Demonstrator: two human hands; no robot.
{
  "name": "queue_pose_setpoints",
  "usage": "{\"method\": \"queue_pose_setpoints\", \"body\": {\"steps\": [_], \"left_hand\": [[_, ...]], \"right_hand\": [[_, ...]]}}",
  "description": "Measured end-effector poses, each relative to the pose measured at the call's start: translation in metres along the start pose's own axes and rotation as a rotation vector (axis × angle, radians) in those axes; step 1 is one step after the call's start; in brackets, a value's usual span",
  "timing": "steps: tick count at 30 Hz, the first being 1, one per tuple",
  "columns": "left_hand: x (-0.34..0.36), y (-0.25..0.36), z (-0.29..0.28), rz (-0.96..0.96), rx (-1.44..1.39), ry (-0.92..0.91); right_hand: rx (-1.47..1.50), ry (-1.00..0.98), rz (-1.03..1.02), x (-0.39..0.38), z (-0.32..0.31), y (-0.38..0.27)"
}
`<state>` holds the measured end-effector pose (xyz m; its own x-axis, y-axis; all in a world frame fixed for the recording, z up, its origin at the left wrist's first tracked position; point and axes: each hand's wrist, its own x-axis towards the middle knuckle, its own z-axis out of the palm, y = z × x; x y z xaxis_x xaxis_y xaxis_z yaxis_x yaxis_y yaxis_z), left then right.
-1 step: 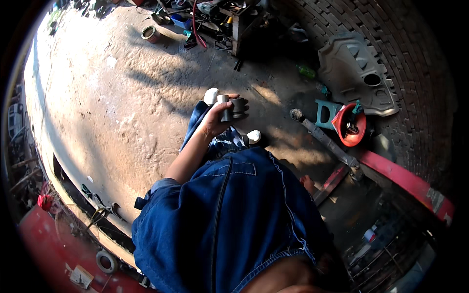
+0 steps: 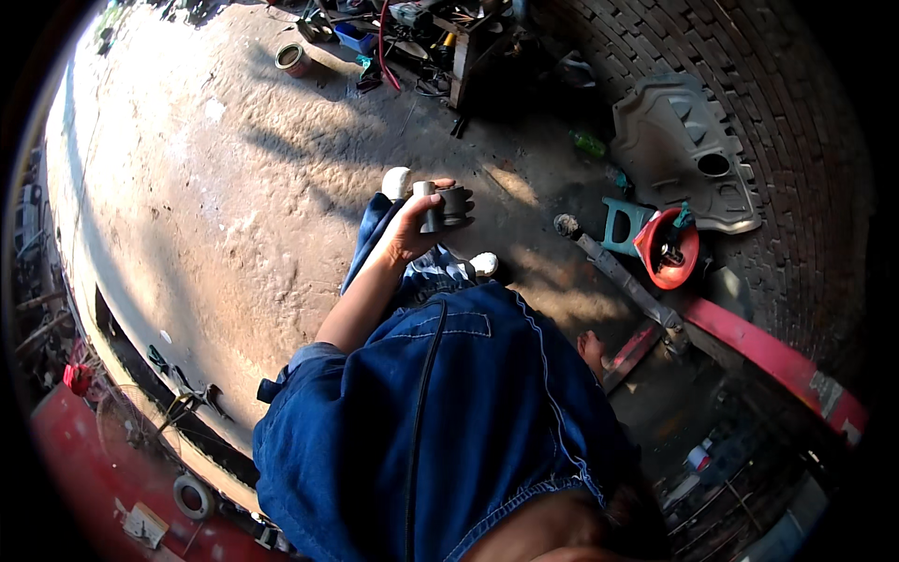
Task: The person wipes a metal component with a cloth, selects a small spring and plunger from a tray, and inserts them into a metal housing. They use a screwdriver to secure a screw on the housing and wipe the assembly with a cloth.
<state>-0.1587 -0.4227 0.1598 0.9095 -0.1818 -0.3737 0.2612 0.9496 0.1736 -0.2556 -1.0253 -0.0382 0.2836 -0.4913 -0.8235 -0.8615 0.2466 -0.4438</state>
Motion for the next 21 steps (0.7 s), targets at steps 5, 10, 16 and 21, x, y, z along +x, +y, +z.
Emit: {"method": "queue_pose_setpoints", "body": {"steps": [5,10,16,21], "left_hand": [[-0.009,0.096,-0.037,0.173,-0.052,0.027],[-0.019,0.208,-0.098,0.249,-0.109,0.103],[-0.071,0.295,-0.194,0.332,-0.204,0.370],[-0.074,0.292,-0.253,0.353,-0.315,0.523]], "right_hand": [[-0.219,-0.097,-0.337,-0.050,0.193,-0.116],[-0.557,-0.516,-0.380,-0.147,0.448,-0.099],[-1.335,-0.955,-0.827,-0.237,0.697,-0.090],[-1.090,-0.662,-1.164,-0.193,0.847,-0.111]]}}
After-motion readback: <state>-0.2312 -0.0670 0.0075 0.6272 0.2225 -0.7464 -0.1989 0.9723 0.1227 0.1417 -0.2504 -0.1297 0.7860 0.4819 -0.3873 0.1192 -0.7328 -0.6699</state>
